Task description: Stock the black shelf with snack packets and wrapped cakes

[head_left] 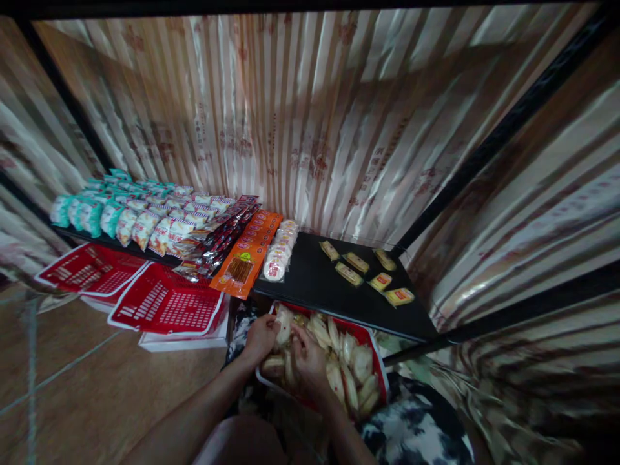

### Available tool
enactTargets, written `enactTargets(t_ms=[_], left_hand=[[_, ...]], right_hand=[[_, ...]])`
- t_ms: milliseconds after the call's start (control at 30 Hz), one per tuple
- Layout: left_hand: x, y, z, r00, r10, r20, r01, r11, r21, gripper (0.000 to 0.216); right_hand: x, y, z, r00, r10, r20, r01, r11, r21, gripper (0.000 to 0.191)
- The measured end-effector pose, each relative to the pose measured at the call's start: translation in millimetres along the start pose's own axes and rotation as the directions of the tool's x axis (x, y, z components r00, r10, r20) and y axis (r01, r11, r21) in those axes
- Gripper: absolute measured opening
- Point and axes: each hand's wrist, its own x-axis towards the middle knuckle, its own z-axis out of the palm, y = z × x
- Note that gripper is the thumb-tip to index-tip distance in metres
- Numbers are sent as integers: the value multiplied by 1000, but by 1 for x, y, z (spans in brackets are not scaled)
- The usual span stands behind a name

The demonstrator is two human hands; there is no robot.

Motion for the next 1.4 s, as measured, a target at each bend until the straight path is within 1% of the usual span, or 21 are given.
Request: enactTargets(t_ms=[67,133,300,367,433,567,633,700,767,867,1000,1100,1200,1267,1333,1367,1400], left_hand=[[1,4,-4,1000,-31,1,31,993,-110,10],[0,7,-7,998,-61,15,63,972,-226,11],[-2,13,-14,988,-128,83,152,865,-479,20],[-3,15,-16,981,-151,123,193,815,-546,22],[-4,17,-17,973,-164,164,231,772,-592,22],[-7,22,-20,959,-161,234,277,713,-645,20],[-9,25,-21,954,-147,260,287,692,-662,22],[-9,27,-22,958,-123,259,270,688,-673,23],[-8,27,-22,968,-95,234,231,703,-672,23],[-5,27,-22,977,-83,196,189,757,-625,17],[-1,24,-19,985,-105,139,164,836,-524,12],[3,20,-17,985,-115,126,162,868,-470,13],[9,15,-18,992,-106,69,126,886,-446,18],[14,11,-20,996,-83,-20,66,902,-426,24],[18,8,-24,994,-22,-111,-24,919,-393,33],[19,7,-25,991,13,-130,-62,923,-381,36],[20,7,-26,992,35,-122,-80,919,-385,38]], right_hand=[[0,0,-1,997,-75,12,75,997,-25,40],[-1,-1,-3,990,-134,50,136,990,-43,49],[0,-9,-13,962,-219,162,233,970,-73,67],[0,-14,-15,954,-226,198,248,964,-93,68],[2,-18,-16,956,-212,201,239,964,-118,60],[7,-22,-15,979,-168,118,182,976,-116,37],[10,-23,-14,986,-141,89,149,985,-87,34],[15,-24,-16,992,-99,83,103,994,-47,34],[20,-26,-20,996,-28,83,28,1000,2,34],[26,-30,-26,991,111,79,-118,989,93,36],[31,-33,-28,956,283,70,-292,918,269,42],[33,-34,-26,927,363,94,-371,859,352,45],[35,-34,-24,919,370,136,-393,831,393,44],[38,-33,-24,917,354,182,-398,813,425,43],[42,-32,-25,911,334,243,-411,795,446,43],[45,-31,-26,905,327,274,-421,789,447,43],[48,-30,-27,899,321,299,-429,786,446,43]])
